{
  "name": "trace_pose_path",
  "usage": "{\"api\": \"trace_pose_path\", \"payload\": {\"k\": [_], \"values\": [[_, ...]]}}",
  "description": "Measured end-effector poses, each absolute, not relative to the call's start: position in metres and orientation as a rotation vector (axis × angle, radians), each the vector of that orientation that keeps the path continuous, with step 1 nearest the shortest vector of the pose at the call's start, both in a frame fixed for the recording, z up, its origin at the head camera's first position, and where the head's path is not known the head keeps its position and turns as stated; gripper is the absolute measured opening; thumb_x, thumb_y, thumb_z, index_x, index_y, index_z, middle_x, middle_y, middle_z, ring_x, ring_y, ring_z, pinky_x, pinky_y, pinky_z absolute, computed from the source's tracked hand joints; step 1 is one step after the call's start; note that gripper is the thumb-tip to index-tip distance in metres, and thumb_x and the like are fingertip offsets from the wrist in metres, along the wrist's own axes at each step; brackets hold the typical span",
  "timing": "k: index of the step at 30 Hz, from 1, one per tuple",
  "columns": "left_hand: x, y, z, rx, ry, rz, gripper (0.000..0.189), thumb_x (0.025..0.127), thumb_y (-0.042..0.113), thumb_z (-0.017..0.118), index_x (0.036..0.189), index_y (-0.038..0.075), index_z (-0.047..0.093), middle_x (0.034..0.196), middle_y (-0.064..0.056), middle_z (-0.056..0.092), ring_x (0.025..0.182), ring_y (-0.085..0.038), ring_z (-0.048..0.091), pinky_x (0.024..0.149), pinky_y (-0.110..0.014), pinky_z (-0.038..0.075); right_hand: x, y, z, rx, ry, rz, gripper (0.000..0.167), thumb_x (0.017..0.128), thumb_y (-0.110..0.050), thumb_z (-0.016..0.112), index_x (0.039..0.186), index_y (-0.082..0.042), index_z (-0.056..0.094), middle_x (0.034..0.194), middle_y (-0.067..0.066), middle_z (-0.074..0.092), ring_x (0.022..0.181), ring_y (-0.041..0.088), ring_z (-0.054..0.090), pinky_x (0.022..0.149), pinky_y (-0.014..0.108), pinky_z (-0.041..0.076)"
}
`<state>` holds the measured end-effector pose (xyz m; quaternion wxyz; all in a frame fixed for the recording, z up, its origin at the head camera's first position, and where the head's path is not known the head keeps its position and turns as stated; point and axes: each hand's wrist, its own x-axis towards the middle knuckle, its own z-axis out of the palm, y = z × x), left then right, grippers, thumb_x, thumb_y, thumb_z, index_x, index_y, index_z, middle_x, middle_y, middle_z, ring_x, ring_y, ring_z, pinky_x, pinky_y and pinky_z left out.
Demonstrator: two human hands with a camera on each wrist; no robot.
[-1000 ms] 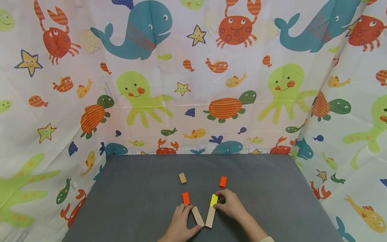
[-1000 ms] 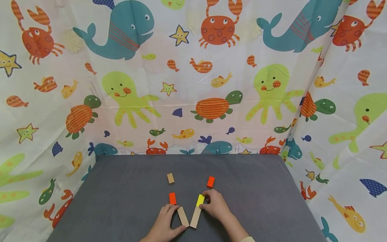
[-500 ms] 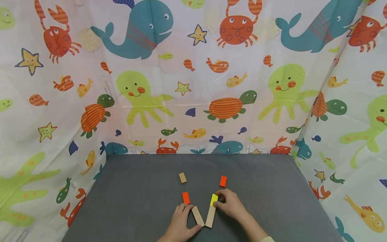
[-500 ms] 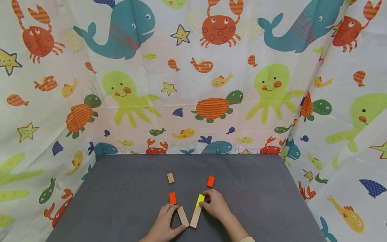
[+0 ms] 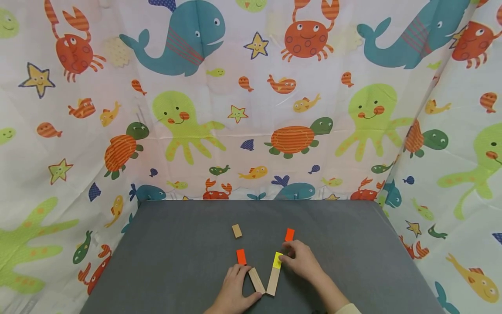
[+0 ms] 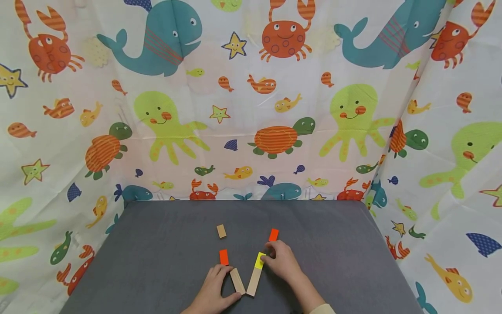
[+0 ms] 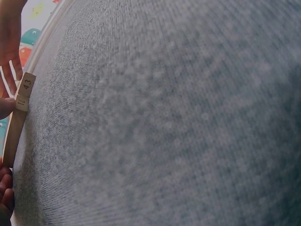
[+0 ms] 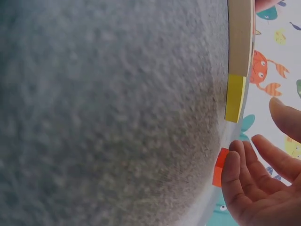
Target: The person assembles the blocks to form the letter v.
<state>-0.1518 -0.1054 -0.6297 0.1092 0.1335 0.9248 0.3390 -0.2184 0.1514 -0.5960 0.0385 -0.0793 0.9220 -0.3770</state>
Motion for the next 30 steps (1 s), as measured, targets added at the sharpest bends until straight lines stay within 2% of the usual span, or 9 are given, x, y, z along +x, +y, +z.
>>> {"api": "trace_pose_path", "payload": {"k": [10, 30], "values": [[-0.154, -0.105, -0.63, 0.368, 2.703, 0.982, 0.078, 0.08, 0.063, 0.075, 0.136, 0.012, 0.057, 0.125, -0.005, 0.054, 0.107, -0.023, 0.048, 0.091, -0.053, 0.049, -0.222, 0.15, -0.591, -0.191, 2.902, -1.171, 0.045, 0.082, -0.02, 0.085, 0.121, -0.006, 0.069, 0.114, 0.008, 0.067, 0.1, 0.024, 0.065, 0.088, 0.047, 0.056], [-0.153, -0.106, -0.632, 0.394, 2.713, 1.005, 0.077, 0.081, 0.062, 0.075, 0.136, 0.012, 0.057, 0.124, -0.005, 0.053, 0.105, -0.022, 0.047, 0.09, -0.051, 0.048, -0.233, 0.161, -0.587, -0.138, 2.945, -1.199, 0.049, 0.083, -0.017, 0.084, 0.127, -0.004, 0.066, 0.117, 0.013, 0.066, 0.1, 0.026, 0.066, 0.087, 0.048, 0.056]]}}
